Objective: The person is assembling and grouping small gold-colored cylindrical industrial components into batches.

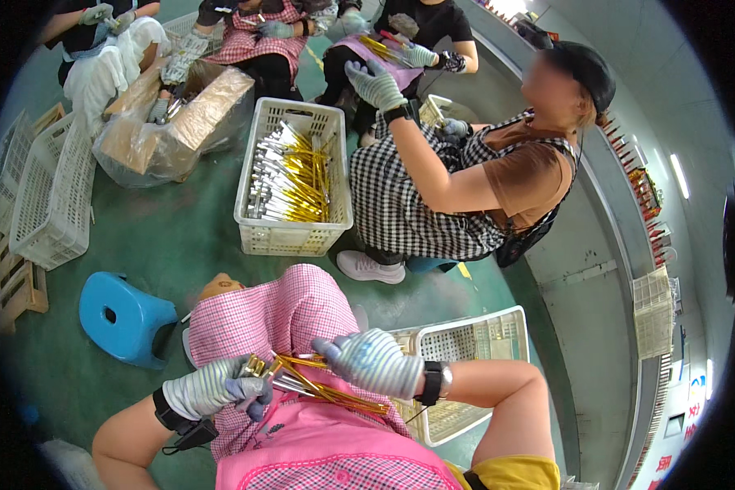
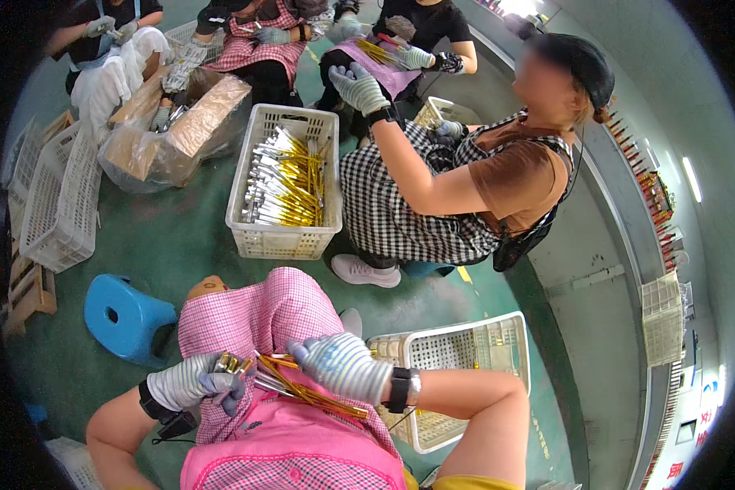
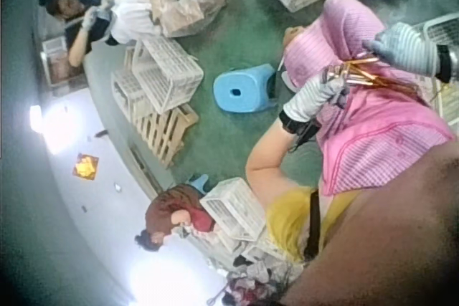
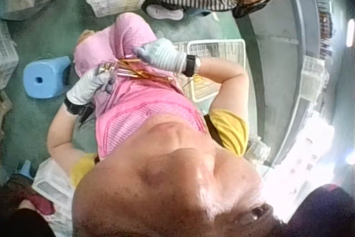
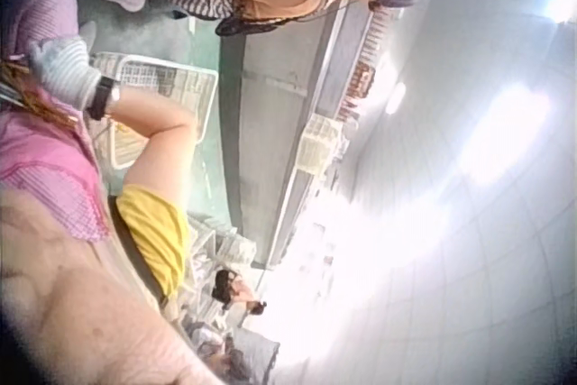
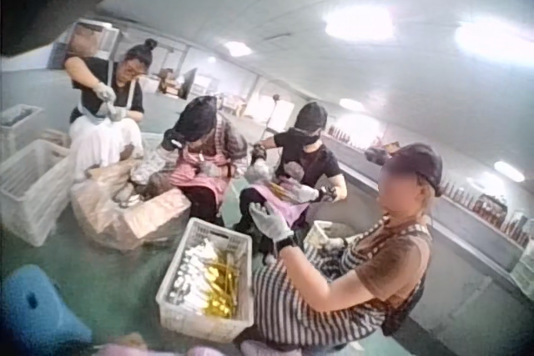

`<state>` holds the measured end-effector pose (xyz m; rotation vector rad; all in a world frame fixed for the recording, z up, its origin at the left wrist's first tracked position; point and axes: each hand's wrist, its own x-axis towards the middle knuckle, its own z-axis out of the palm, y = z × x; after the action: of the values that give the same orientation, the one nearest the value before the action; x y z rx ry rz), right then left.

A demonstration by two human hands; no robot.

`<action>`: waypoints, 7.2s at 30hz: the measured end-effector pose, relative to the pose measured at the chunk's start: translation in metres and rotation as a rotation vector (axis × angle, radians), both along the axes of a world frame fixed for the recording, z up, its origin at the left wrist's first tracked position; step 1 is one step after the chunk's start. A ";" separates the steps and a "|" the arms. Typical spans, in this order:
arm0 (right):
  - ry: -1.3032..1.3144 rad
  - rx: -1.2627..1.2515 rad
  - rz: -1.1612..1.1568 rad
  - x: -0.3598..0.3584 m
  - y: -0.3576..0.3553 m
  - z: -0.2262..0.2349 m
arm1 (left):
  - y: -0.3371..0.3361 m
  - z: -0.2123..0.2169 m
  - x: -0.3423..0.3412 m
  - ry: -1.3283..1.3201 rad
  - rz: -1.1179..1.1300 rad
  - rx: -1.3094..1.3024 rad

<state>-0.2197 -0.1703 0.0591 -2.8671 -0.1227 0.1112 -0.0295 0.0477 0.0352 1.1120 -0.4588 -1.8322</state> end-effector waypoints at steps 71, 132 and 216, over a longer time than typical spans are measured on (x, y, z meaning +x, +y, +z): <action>0.359 0.237 -0.414 -0.097 0.025 -0.031 | -0.040 -0.029 -0.062 -1.997 -0.108 -0.569; 0.906 1.013 -0.533 -0.029 0.038 0.064 | -0.013 0.056 -0.065 -1.522 -0.622 -0.498; -0.240 -0.280 0.487 -0.065 0.025 0.041 | 0.023 0.020 -0.125 -0.267 0.028 -0.142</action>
<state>-0.2844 -0.1456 0.0996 -3.0477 -0.9185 -0.1348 -0.1541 0.0704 0.0551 1.2627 -0.7143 -1.6062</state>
